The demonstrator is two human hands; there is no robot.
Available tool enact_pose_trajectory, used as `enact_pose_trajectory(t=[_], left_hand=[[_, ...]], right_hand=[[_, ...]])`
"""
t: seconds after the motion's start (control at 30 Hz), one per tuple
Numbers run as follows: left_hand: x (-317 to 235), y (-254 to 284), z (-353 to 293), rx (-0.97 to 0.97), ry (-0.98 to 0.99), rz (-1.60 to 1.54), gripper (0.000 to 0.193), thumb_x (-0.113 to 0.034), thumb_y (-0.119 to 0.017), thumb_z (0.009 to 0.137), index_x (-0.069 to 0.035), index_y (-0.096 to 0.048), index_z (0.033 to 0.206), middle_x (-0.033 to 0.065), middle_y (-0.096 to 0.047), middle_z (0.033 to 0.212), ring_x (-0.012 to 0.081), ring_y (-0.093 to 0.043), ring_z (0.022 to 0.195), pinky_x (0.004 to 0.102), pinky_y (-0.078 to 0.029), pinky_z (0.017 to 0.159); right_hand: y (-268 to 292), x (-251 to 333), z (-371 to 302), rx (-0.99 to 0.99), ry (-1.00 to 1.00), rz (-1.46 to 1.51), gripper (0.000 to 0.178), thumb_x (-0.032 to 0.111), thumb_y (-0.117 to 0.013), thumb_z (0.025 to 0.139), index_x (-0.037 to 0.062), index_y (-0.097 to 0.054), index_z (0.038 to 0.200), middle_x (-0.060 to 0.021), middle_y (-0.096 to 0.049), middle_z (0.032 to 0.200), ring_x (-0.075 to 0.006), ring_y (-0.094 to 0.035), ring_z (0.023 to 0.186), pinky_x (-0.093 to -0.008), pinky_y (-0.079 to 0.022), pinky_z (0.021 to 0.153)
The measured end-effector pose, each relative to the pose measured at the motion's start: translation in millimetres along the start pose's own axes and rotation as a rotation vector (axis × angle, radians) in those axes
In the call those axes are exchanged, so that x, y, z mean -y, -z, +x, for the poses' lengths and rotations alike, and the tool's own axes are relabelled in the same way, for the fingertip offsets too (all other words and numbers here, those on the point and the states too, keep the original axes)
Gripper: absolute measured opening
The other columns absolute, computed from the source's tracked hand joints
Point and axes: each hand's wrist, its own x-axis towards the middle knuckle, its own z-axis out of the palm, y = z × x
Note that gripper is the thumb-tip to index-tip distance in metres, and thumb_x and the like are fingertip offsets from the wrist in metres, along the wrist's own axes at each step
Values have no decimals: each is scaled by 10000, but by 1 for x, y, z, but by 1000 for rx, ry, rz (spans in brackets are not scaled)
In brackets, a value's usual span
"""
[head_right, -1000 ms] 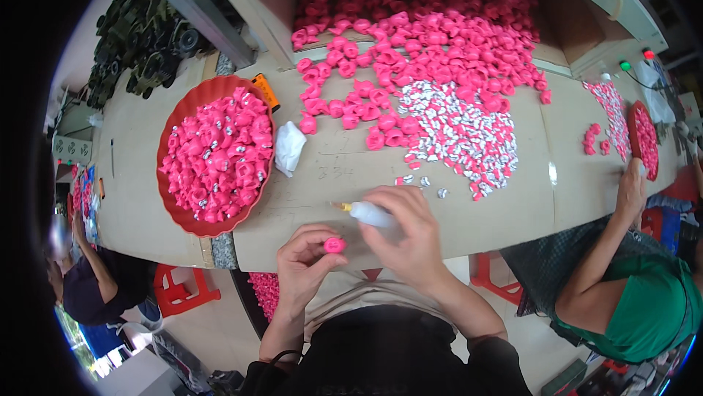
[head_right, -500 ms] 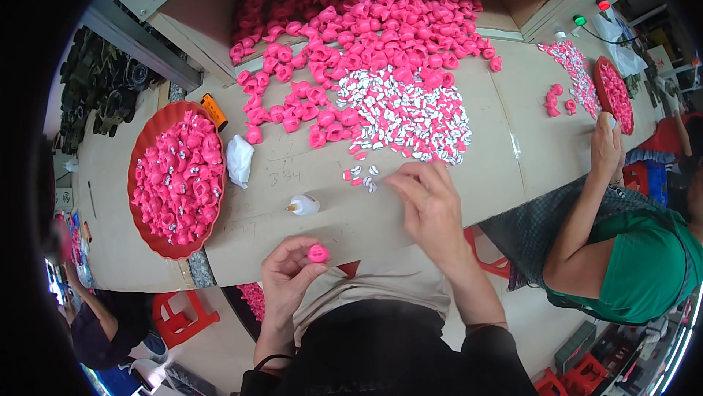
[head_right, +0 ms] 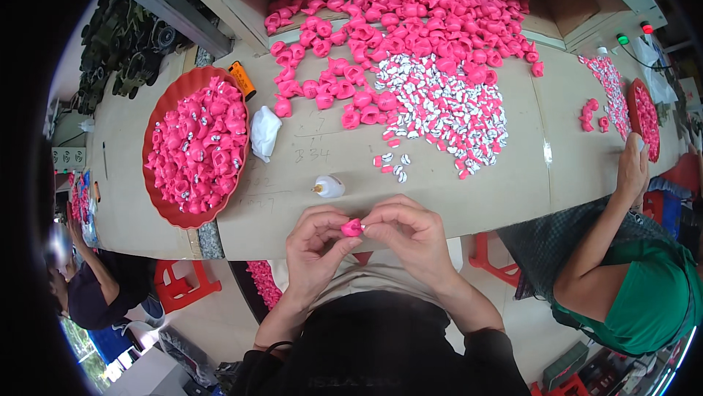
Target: The person assembles toy pieces by applying glue from a bottle into the cavities of small plastic components and attaching face inserts into them by hand.
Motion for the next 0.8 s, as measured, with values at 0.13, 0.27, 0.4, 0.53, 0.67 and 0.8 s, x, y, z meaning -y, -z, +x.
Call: enact_pose_trajectory(t=[0.13,0.27,0.4,0.53,0.67,0.8], left_hand=[[-1,2,-1,8,-43,103,283,62,-703,732,8,-611,994,99,-565,1006,151,-623,877,250,-545,744],[1,2,-2,2,-66,143,277,48,-710,727,-6,-630,986,99,-583,998,156,-628,850,259,-550,729],[2,6,-1,5,-167,218,254,46,-711,713,-9,-656,955,97,-611,956,176,-636,821,265,-552,709],[-2,6,3,10,-345,353,257,55,-715,687,-7,-671,932,93,-624,917,200,-637,795,279,-545,677],[2,6,9,14,-551,405,281,64,-719,665,0,-669,934,93,-624,910,200,-633,776,283,-538,644],[-2,5,9,11,-587,423,296,72,-722,648,5,-666,930,98,-625,895,208,-629,754,281,-524,606]], right_hand=[[-4,-3,0,25,-44,15,112,-40,-627,802,-16,-660,906,-72,-594,934,-123,-576,858,-248,-465,748],[-4,-3,2,28,-75,24,110,-39,-654,791,-27,-645,900,-60,-585,897,-103,-559,799,-225,-453,693],[-4,5,6,18,-211,177,97,-25,-654,800,-16,-645,896,-41,-602,868,-92,-571,767,-220,-466,693],[1,11,9,123,-317,137,106,-28,-660,793,-19,-643,897,-41,-619,850,-93,-588,760,-221,-478,704],[1,10,9,118,-311,154,107,-42,-665,777,-31,-645,882,-56,-622,851,-102,-593,770,-232,-481,709],[-1,6,5,92,-298,181,94,-39,-665,777,-33,-649,870,-58,-616,841,-98,-582,758,-233,-474,698]])
